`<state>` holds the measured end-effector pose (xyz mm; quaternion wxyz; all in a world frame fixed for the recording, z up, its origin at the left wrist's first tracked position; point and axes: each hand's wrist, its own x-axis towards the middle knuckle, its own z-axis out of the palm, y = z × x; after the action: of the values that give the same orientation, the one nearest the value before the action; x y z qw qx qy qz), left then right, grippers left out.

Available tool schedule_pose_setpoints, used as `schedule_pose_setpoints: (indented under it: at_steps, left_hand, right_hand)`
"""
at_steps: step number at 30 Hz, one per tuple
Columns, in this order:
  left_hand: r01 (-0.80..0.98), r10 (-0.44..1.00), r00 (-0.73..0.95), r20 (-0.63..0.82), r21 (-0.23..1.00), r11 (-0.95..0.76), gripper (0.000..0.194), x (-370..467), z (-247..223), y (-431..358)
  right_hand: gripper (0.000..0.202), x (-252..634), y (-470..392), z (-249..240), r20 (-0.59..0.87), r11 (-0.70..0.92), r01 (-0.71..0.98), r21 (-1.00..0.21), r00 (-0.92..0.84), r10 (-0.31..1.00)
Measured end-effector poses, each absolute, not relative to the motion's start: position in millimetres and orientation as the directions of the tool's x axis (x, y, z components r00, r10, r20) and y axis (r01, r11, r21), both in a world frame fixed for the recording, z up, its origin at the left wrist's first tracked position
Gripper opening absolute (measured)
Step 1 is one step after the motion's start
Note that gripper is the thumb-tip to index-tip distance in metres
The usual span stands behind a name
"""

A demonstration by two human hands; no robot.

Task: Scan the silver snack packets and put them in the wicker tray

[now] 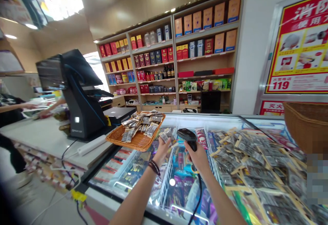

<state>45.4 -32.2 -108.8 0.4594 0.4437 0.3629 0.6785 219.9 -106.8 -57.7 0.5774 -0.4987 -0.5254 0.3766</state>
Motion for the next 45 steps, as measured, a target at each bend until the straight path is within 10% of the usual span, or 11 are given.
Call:
schedule_pose_setpoints:
  at_steps: [45]
  left_hand:
    - [-0.278, 0.950, -0.189, 0.248, 0.915, -0.294, 0.036, 26, -132, -21]
  right_hand:
    - [0.048, 196, -131, -55, 0.264, 0.255, 0.196, -0.947, 0.019, 0.964]
